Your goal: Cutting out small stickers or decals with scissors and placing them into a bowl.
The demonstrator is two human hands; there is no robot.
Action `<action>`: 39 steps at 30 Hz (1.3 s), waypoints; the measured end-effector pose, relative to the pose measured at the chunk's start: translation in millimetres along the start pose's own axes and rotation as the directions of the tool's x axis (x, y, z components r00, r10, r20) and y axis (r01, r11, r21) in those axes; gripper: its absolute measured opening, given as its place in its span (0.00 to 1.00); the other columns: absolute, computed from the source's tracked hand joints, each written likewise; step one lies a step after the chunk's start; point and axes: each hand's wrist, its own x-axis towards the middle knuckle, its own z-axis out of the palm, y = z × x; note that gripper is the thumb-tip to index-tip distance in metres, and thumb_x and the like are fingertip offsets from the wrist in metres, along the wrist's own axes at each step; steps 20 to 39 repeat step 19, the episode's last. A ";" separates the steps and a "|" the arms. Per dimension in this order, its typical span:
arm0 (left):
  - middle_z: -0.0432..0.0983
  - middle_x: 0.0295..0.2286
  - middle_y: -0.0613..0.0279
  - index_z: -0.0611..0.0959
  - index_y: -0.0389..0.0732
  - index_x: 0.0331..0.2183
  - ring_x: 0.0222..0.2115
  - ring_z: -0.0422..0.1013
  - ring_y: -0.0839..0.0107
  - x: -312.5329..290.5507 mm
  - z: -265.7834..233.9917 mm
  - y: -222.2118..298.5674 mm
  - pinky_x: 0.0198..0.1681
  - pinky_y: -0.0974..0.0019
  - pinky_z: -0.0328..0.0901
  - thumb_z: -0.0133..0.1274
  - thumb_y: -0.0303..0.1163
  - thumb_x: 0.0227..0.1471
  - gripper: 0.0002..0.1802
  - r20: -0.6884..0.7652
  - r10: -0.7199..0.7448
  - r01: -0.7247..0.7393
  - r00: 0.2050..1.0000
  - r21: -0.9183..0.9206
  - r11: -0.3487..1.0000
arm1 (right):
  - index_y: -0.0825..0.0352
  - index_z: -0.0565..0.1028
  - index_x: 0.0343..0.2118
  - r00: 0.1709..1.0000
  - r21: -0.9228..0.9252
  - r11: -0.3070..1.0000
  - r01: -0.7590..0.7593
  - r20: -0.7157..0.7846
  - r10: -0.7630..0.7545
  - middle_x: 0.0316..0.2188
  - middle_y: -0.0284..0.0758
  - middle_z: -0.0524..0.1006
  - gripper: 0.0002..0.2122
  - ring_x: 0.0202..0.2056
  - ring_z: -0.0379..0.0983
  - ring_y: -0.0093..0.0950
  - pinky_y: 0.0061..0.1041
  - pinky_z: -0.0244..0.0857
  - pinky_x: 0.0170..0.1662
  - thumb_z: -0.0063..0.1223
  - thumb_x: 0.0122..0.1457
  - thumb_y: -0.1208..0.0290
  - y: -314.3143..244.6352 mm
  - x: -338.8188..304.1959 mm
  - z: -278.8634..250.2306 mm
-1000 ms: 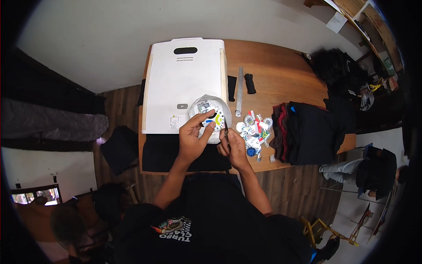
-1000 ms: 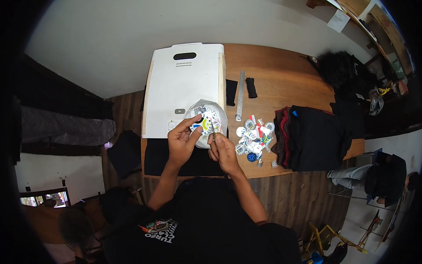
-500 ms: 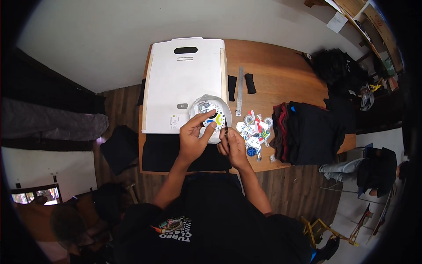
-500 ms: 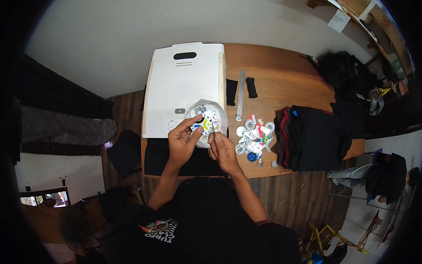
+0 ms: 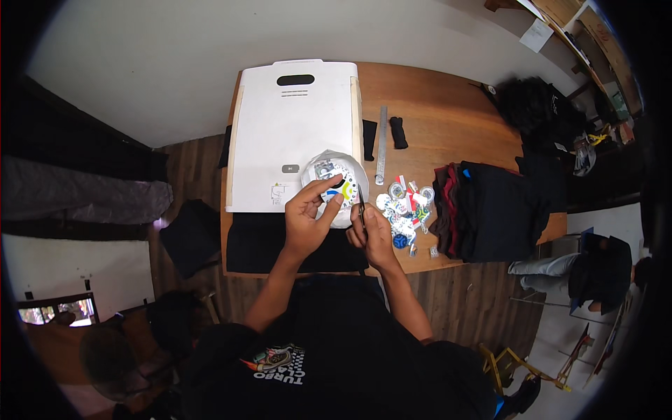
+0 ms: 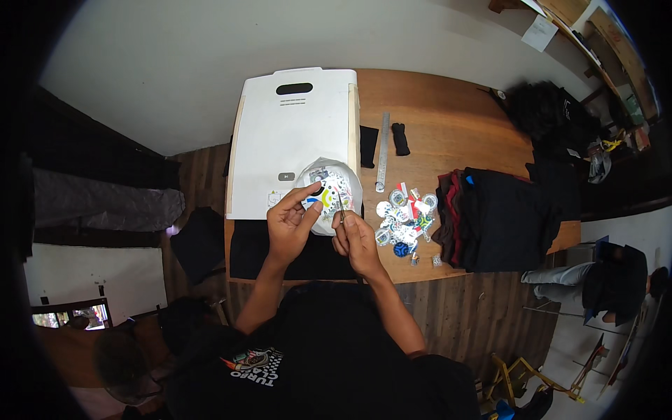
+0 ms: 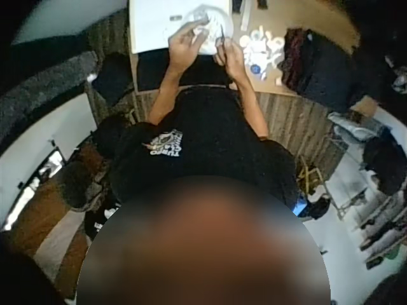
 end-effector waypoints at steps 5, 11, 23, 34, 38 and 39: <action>0.75 0.44 0.53 0.77 0.26 0.50 0.46 0.72 0.72 0.0 0.3 -1.1 0.52 0.72 0.66 0.55 0.13 0.54 0.20 -0.020 0.022 -0.021 1.000 0.033 0.999 | 0.68 0.68 0.37 1.000 -0.008 1.000 -0.007 0.002 0.007 0.13 0.22 0.54 0.18 0.13 0.44 0.13 0.17 0.43 0.19 0.32 0.73 0.57 -1.0 -0.7 1.2; 0.76 0.46 0.51 0.77 0.26 0.50 0.48 0.72 0.72 -0.7 0.3 -1.7 0.53 0.70 0.66 0.55 0.14 0.54 0.20 -0.043 -0.028 0.029 0.999 0.013 1.000 | 0.68 0.68 0.38 1.000 -0.055 0.998 -0.020 0.017 0.021 0.12 0.23 0.54 0.19 0.12 0.46 0.15 0.19 0.45 0.20 0.30 0.73 0.55 0.4 0.7 -1.1; 0.76 0.47 0.51 0.77 0.26 0.51 0.48 0.72 0.71 -1.1 -0.8 -3.1 0.54 0.70 0.65 0.55 0.14 0.55 0.20 -0.025 -0.038 0.039 0.999 0.008 0.999 | 0.68 0.68 0.38 1.000 -0.048 0.999 -0.011 0.027 0.012 0.12 0.23 0.55 0.19 0.12 0.46 0.15 0.19 0.45 0.20 0.30 0.73 0.56 0.3 1.1 -1.4; 0.76 0.47 0.51 0.77 0.26 0.51 0.48 0.72 0.71 -1.1 -0.8 -3.1 0.54 0.70 0.65 0.55 0.14 0.55 0.20 -0.025 -0.038 0.039 0.999 0.008 0.999 | 0.68 0.68 0.38 1.000 -0.048 0.999 -0.011 0.027 0.012 0.12 0.23 0.55 0.19 0.12 0.46 0.15 0.19 0.45 0.20 0.30 0.73 0.56 0.3 1.1 -1.4; 0.76 0.47 0.51 0.77 0.26 0.51 0.48 0.72 0.71 -1.1 -0.8 -3.1 0.54 0.70 0.65 0.55 0.14 0.55 0.20 -0.025 -0.038 0.039 0.999 0.008 0.999 | 0.68 0.68 0.38 1.000 -0.048 0.999 -0.011 0.027 0.012 0.12 0.23 0.55 0.19 0.12 0.46 0.15 0.19 0.45 0.20 0.30 0.73 0.56 0.3 1.1 -1.4; 0.76 0.47 0.51 0.77 0.26 0.51 0.48 0.72 0.71 -1.1 -0.8 -3.1 0.54 0.70 0.65 0.55 0.14 0.55 0.20 -0.025 -0.038 0.039 0.999 0.008 0.999 | 0.68 0.68 0.38 1.000 -0.048 0.999 -0.011 0.027 0.012 0.12 0.23 0.55 0.19 0.12 0.46 0.15 0.19 0.45 0.20 0.30 0.73 0.56 0.3 1.1 -1.4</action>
